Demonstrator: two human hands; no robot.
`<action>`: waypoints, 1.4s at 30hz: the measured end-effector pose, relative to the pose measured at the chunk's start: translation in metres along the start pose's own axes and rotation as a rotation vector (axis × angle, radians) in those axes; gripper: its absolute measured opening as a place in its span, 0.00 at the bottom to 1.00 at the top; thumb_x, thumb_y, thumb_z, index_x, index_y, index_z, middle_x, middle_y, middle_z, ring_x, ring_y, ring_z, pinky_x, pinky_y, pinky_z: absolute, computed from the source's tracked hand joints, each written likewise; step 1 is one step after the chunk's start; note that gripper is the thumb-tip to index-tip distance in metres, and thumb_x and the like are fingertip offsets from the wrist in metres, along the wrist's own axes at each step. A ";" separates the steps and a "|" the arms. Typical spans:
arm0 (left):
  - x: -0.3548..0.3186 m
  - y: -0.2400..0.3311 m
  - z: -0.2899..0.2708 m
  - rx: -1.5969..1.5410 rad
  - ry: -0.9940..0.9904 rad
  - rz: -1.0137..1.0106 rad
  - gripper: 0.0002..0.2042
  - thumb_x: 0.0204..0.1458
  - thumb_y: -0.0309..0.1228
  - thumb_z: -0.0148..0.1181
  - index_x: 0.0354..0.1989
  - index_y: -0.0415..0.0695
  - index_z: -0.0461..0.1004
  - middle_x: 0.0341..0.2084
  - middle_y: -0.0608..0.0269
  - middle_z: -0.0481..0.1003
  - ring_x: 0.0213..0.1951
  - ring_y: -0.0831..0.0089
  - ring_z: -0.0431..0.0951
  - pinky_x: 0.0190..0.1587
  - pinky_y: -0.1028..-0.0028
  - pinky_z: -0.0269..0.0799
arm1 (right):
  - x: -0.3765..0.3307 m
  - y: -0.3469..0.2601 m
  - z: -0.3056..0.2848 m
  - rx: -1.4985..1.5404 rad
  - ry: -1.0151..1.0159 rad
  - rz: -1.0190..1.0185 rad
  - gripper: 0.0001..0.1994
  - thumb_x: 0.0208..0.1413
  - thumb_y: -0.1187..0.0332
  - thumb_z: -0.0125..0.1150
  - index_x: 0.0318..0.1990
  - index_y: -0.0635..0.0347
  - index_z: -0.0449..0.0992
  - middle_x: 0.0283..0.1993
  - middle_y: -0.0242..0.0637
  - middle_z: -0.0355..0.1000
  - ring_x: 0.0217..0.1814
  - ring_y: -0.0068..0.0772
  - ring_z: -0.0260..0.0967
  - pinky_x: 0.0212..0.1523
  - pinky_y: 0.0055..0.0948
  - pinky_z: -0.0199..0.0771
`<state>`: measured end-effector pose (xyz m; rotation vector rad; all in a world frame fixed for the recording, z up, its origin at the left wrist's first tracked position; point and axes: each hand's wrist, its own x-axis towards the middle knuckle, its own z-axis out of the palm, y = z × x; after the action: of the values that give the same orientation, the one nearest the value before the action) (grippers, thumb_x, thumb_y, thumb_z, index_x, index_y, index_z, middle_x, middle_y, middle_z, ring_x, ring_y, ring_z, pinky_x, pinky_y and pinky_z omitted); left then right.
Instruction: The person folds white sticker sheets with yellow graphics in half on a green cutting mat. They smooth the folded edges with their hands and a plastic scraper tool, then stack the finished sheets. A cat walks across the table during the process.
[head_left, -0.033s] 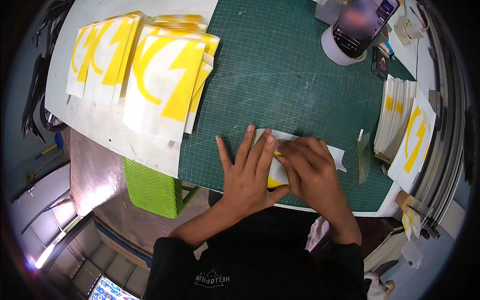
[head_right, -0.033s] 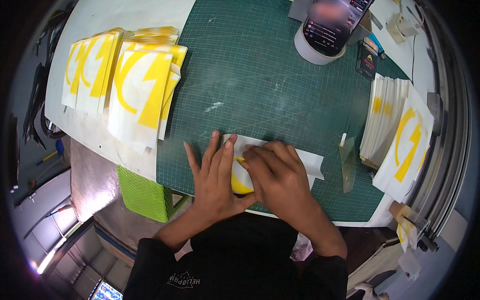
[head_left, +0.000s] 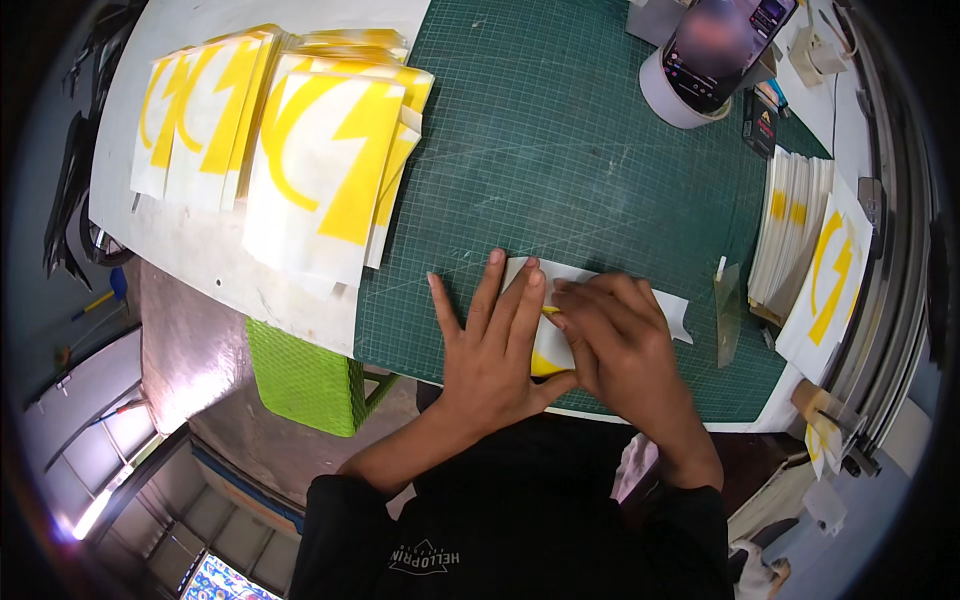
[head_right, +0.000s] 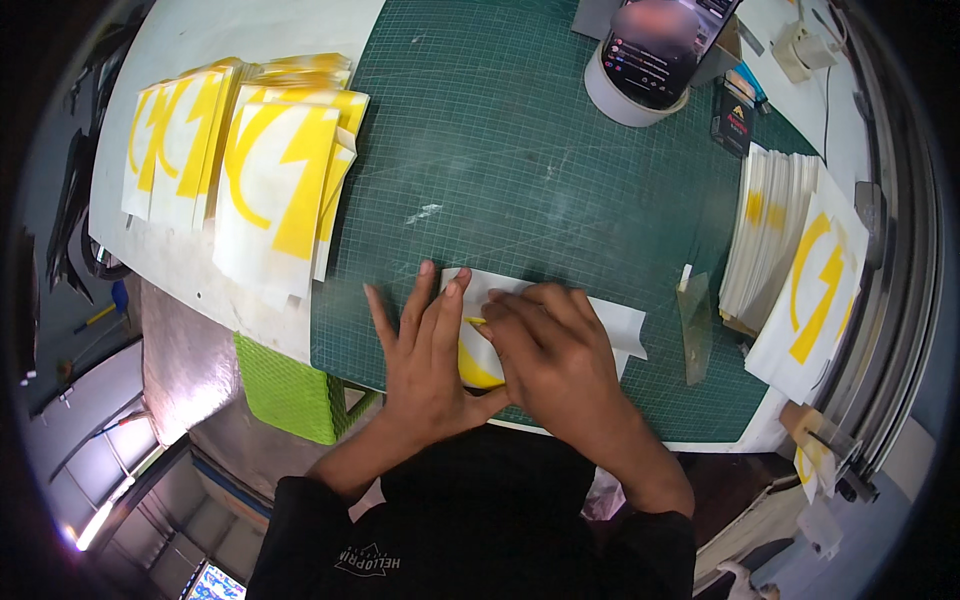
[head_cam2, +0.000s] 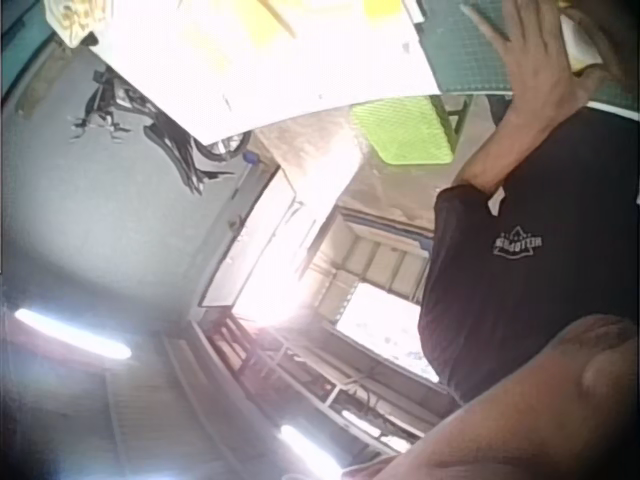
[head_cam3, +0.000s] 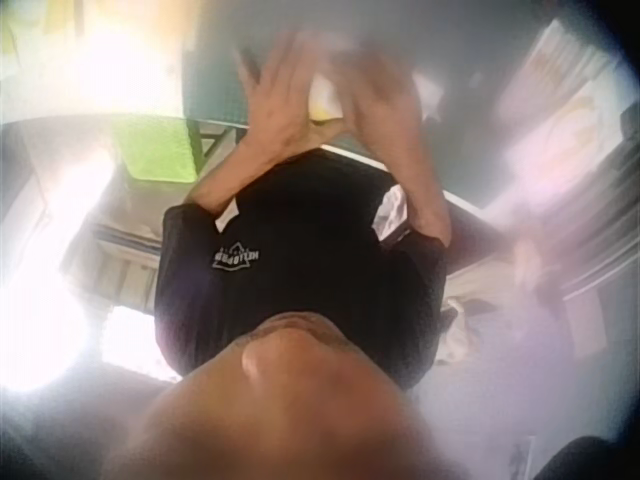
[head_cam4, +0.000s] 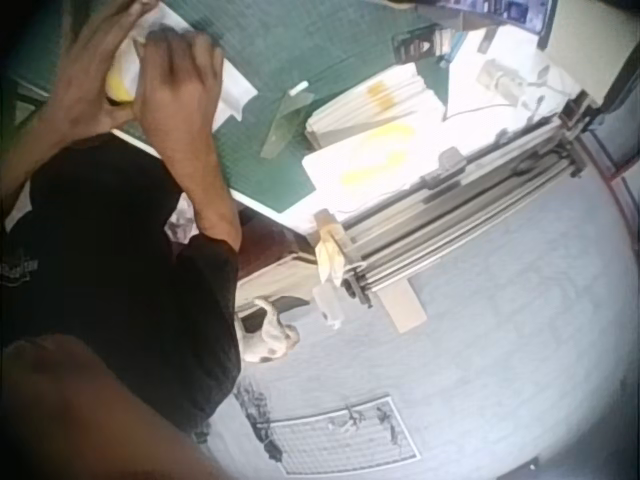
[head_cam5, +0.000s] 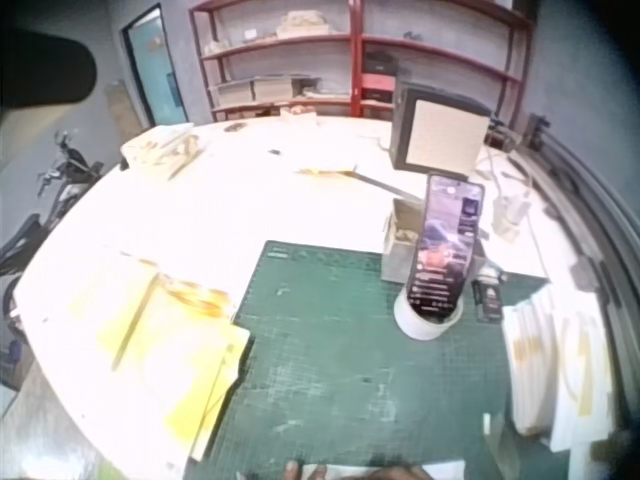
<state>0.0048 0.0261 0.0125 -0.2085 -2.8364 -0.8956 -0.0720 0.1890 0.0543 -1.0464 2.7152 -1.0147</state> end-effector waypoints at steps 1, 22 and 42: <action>-0.001 -0.001 0.000 0.004 0.001 0.002 0.52 0.54 0.65 0.62 0.78 0.38 0.52 0.71 0.50 0.68 0.78 0.47 0.56 0.69 0.20 0.24 | -0.001 0.000 0.001 -0.002 0.003 -0.006 0.12 0.52 0.75 0.71 0.45 0.67 0.81 0.46 0.43 0.83 0.48 0.41 0.78 0.46 0.39 0.75; 0.000 -0.002 0.000 0.062 -0.022 -0.006 0.52 0.57 0.67 0.58 0.78 0.38 0.51 0.69 0.54 0.70 0.75 0.46 0.60 0.71 0.24 0.28 | -0.008 0.007 0.004 0.039 -0.004 -0.029 0.17 0.48 0.71 0.67 0.46 0.70 0.78 0.51 0.49 0.80 0.53 0.43 0.76 0.53 0.41 0.75; 0.002 -0.001 -0.004 0.123 -0.108 -0.016 0.56 0.44 0.65 0.70 0.74 0.37 0.57 0.72 0.54 0.66 0.75 0.45 0.58 0.72 0.25 0.26 | -0.013 0.001 0.010 -0.057 0.096 -0.066 0.16 0.46 0.74 0.68 0.45 0.69 0.81 0.48 0.45 0.80 0.49 0.40 0.76 0.48 0.38 0.77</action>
<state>0.0032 0.0231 0.0159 -0.2256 -2.9846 -0.7298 -0.0595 0.1923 0.0439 -1.1315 2.8195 -1.0283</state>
